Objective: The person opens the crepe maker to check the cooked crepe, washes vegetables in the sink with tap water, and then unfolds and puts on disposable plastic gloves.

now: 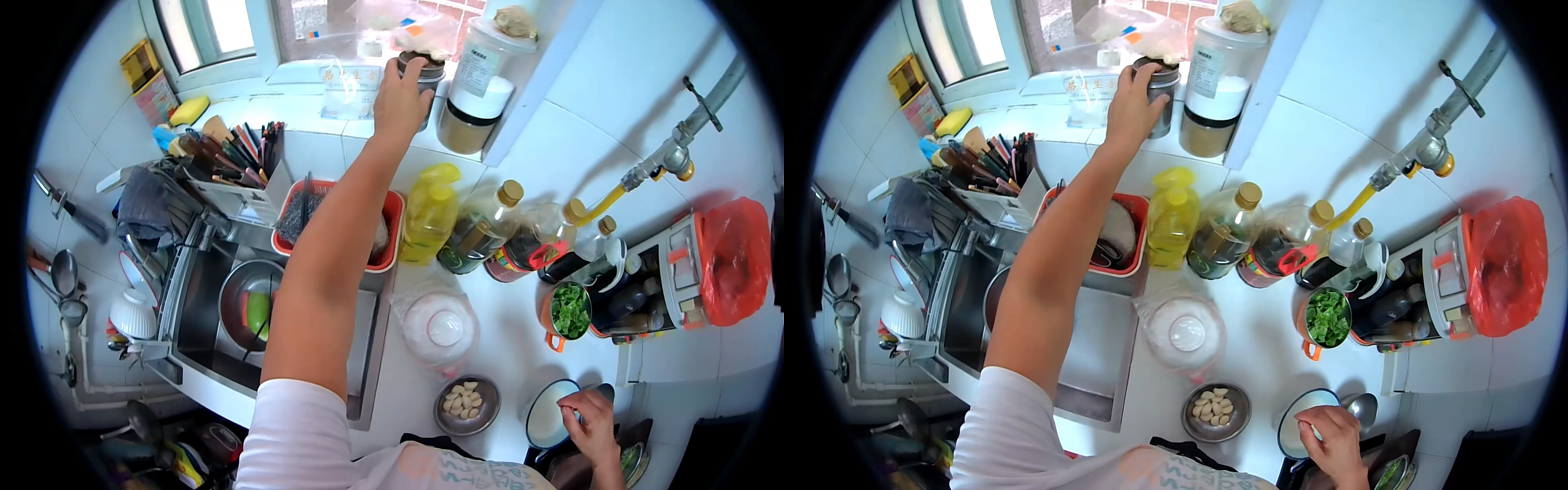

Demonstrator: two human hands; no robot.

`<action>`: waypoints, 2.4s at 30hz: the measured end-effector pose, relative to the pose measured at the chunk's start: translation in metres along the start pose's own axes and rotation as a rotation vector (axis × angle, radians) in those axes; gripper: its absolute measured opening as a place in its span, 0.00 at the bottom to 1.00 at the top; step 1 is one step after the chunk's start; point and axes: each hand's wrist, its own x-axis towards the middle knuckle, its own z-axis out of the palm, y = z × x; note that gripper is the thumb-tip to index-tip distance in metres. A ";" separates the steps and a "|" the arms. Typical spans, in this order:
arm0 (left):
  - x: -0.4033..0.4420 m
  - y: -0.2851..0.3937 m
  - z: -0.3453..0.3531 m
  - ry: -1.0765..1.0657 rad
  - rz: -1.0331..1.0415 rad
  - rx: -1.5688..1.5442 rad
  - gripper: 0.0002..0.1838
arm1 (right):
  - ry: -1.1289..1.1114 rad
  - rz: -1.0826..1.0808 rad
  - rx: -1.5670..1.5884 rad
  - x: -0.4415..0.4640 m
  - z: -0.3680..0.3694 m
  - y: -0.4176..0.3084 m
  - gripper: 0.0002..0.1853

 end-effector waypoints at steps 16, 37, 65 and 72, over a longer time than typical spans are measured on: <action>-0.005 0.023 -0.029 0.068 0.105 0.227 0.17 | 0.008 0.004 -0.012 -0.006 -0.005 -0.001 0.04; 0.097 0.121 -0.016 -0.465 0.183 -0.262 0.17 | 0.054 0.039 0.002 -0.025 -0.014 0.010 0.03; -0.178 0.171 -0.149 -0.496 -0.955 -1.726 0.20 | 0.074 -0.118 -0.026 -0.103 -0.021 -0.031 0.05; -0.267 0.219 -0.165 -0.503 -1.007 -1.338 0.18 | 0.112 -0.156 0.152 -0.093 -0.008 -0.038 0.13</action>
